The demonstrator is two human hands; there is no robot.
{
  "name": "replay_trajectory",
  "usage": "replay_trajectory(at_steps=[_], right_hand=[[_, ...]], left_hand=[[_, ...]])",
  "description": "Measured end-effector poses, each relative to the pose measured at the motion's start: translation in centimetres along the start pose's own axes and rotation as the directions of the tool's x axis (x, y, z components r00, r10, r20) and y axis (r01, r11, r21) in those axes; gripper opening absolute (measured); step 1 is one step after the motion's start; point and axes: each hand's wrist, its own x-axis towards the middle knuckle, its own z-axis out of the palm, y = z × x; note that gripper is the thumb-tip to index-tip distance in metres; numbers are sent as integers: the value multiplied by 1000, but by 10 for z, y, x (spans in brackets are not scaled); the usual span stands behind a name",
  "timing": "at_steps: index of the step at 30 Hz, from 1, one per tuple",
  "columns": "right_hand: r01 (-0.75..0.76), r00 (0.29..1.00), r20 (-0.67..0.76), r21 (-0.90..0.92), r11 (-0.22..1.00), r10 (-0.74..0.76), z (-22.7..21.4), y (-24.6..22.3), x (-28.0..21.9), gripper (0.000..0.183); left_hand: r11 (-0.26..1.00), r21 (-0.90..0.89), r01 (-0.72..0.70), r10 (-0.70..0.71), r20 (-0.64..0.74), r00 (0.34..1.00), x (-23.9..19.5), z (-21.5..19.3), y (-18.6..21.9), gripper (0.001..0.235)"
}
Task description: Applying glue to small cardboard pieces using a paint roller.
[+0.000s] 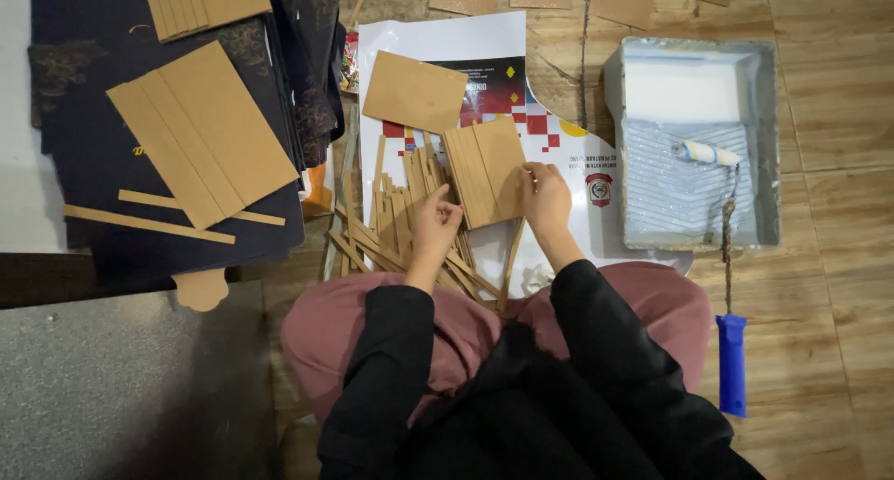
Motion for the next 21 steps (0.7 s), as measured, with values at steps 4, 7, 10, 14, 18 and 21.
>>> replay_trajectory(at_steps=[4, 7, 10, 14, 18, 21], right_hand=[[-3, 998, -59, -22, 1000, 2, -4, 14, -6, 18], [-42, 999, 11, -26, 999, 42, 10, 34, -6, 18], [-42, 999, -4, 0, 999, 42, 8, 27, -11, 20], [-19, 999, -35, 19, 1000, 19, 5, 13, -17, 23], [37, 996, 80, -37, 999, -34, 14, -2, -25, 15], [53, 994, 100, -46, 998, -48, 14, -10, -27, 14]], left_hand=[[1000, -2, -27, 27, -9, 1000, 12, 5, -26, 46], [995, -89, 47, -45, 27, 999, 8, 7, -25, 43], [992, -117, 56, -52, 35, 998, 1, 6, -20, 44], [989, -135, 55, -48, 50, 998, -8, 4, -7, 45], [991, -125, 43, -38, 42, 998, -7, 6, -13, 45], [993, -102, 62, -57, 48, 997, -10, 5, -7, 44]])
